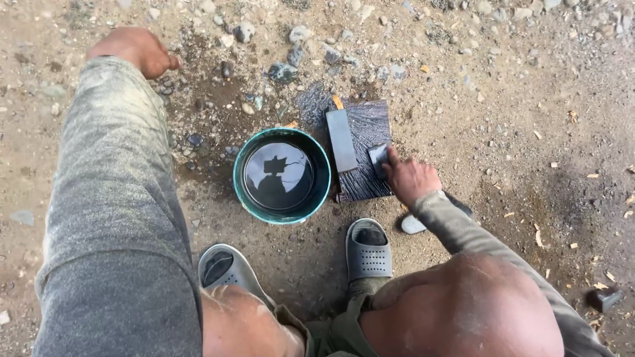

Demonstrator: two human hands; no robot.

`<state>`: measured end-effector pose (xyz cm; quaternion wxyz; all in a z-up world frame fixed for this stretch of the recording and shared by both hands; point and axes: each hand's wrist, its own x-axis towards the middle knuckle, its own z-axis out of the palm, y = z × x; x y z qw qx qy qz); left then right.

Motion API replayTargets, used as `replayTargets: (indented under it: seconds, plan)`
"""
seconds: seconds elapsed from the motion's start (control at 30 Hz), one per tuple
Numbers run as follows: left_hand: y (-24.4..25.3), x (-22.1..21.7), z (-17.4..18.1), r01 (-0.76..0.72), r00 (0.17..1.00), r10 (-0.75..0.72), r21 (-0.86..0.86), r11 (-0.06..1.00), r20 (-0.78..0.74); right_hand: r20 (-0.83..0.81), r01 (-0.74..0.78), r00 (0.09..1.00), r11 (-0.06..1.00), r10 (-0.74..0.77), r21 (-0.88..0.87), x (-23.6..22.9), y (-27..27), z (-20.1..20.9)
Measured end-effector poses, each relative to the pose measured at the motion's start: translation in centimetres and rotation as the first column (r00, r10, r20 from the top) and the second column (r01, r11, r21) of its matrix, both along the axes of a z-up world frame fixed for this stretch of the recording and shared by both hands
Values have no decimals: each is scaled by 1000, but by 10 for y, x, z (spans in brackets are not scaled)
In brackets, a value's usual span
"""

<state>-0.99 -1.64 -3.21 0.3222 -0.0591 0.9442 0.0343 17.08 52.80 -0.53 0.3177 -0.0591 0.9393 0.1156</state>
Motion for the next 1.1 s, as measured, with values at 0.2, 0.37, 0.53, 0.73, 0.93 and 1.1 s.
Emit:
replayTargets:
  seconds: [0.2,0.37,0.53,0.73,0.93,1.1]
  plan:
    - [2,18,12,-101,992,104,44,994,-71,2,-88,996,995,88,44,2,0,-5]
    - [20,15,28,-154,988,152,79,985,31,4,-9,1000,999,8,48,7,-2,2]
    - [8,12,8,-129,992,128,65,990,18,37,8,999,998,-10,57,-3,-16,16]
    - [11,-1,11,-55,997,59,85,995,-41,-58,-4,998,1000,3,-9,7,-1,2]
    - [-9,54,-36,-60,995,53,79,995,86,-81,-40,996,997,34,-73,14,-5,7]
    - [-49,60,-28,-81,993,76,56,995,89,43,49,998,999,-49,3,13,-10,16]
